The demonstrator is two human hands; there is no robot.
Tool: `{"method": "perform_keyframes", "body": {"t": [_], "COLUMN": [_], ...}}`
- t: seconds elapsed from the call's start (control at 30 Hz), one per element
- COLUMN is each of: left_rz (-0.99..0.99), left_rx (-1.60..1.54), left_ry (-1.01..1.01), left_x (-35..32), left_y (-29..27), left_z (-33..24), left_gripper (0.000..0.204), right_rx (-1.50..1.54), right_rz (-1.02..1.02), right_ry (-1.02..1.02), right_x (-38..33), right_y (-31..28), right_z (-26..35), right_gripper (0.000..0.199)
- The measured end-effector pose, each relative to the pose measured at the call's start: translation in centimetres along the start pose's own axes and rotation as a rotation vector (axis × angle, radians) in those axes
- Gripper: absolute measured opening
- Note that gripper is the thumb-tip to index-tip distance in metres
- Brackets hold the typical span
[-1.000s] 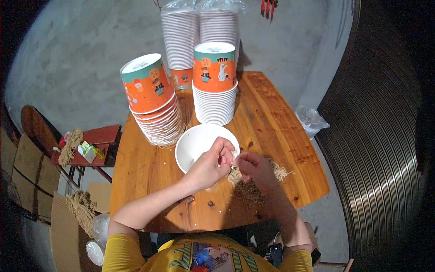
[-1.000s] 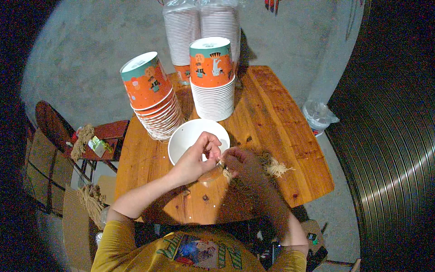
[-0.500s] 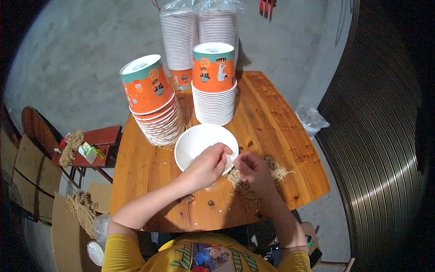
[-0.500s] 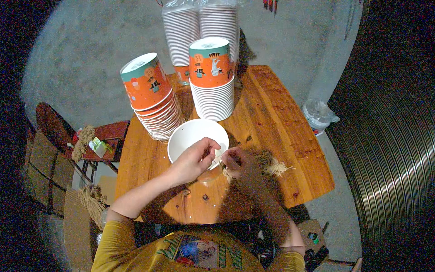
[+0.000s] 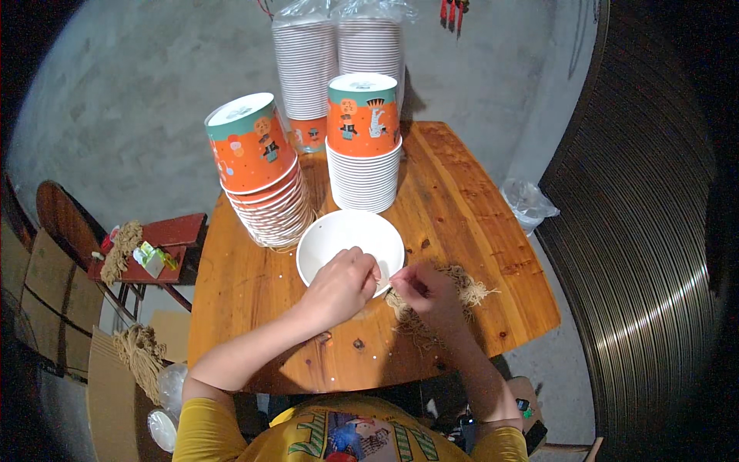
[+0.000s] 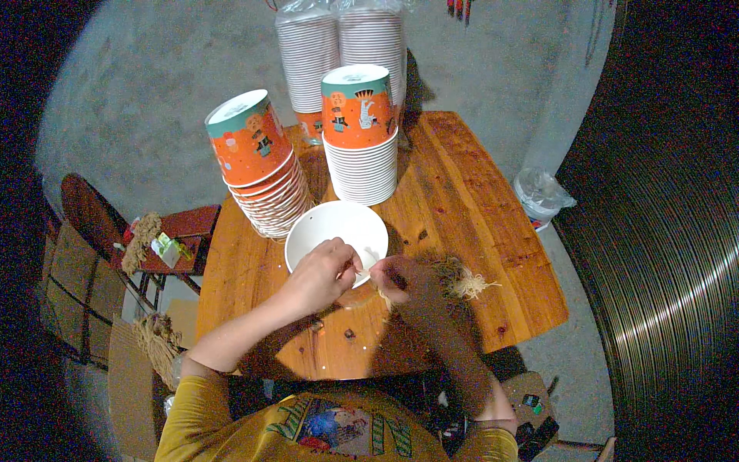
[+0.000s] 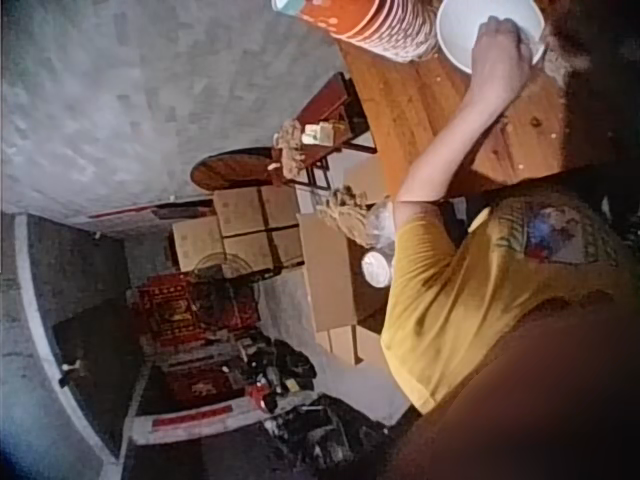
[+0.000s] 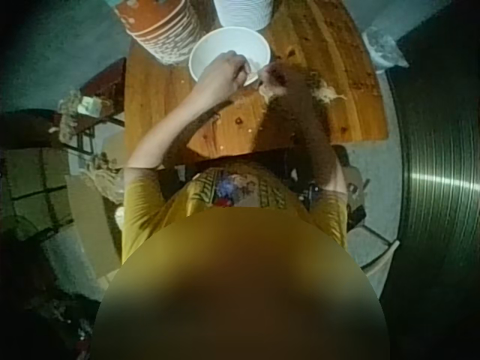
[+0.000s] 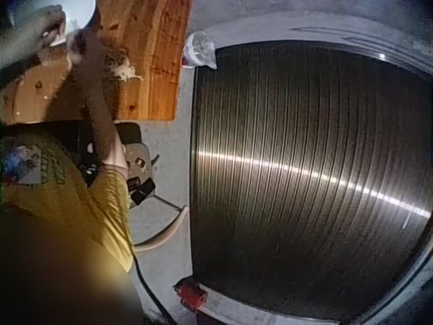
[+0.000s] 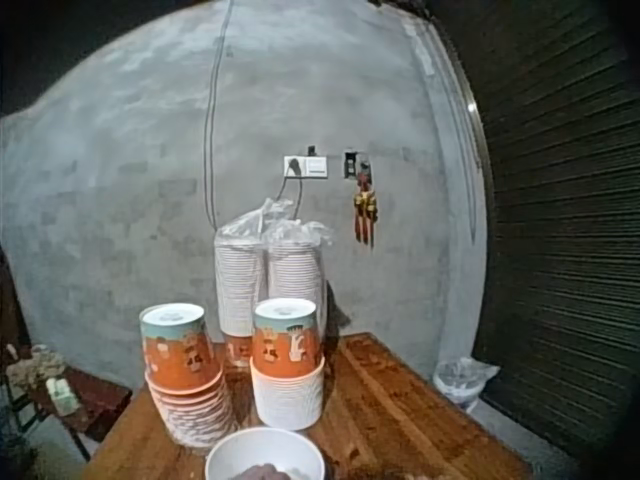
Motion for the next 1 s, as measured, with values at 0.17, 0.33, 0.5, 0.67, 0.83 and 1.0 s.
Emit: {"method": "perform_keyframes", "body": {"t": [0.17, 0.33, 0.5, 0.67, 0.83, 1.0], "left_rz": [0.039, 0.047, 0.031, -0.048, -0.057, 0.144], "left_rx": [-0.078, -0.128, -0.178, -0.087, -0.04, -0.129], "left_ry": [-0.057, -0.099, -0.119, 0.001, 0.105, -0.121], "left_x": [0.0, 0.0, -0.2, -0.4, -0.7, -1.6], "left_y": [-0.1, -0.1, -0.3, -0.5, -0.3, -1.6], "left_z": [-0.1, -0.3, -0.7, -0.7, -0.2, -0.9], "left_gripper": [0.01, 0.013, 0.014, 0.012, 0.014, 0.02], "right_rx": [0.023, -0.326, -0.293, -0.409, -0.432, -0.467], "right_rz": [-0.053, -0.051, -0.08, -0.085, -0.003, 0.095], "right_ry": [0.021, -0.255, -0.302, -0.296, -0.255, -0.247], "right_x": [0.3, 0.6, 0.7, 0.7, 0.0, 0.0], "right_y": [-0.4, -0.1, 0.2, 0.0, -0.3, -2.5], "right_z": [0.6, 2.1, 1.3, 2.1, 1.7, 2.6], "right_gripper": [0.014, 0.011, 0.011, 0.012, 0.013, 0.013]}}
Point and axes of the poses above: each hand's wrist, its own x-axis towards the middle knuckle, its own y-axis out of the palm, z = x × y, the point moved 2 cm from there along x, towards the middle knuckle, and after that the axes turned 6 degrees about -x, right-handed, at the moved point
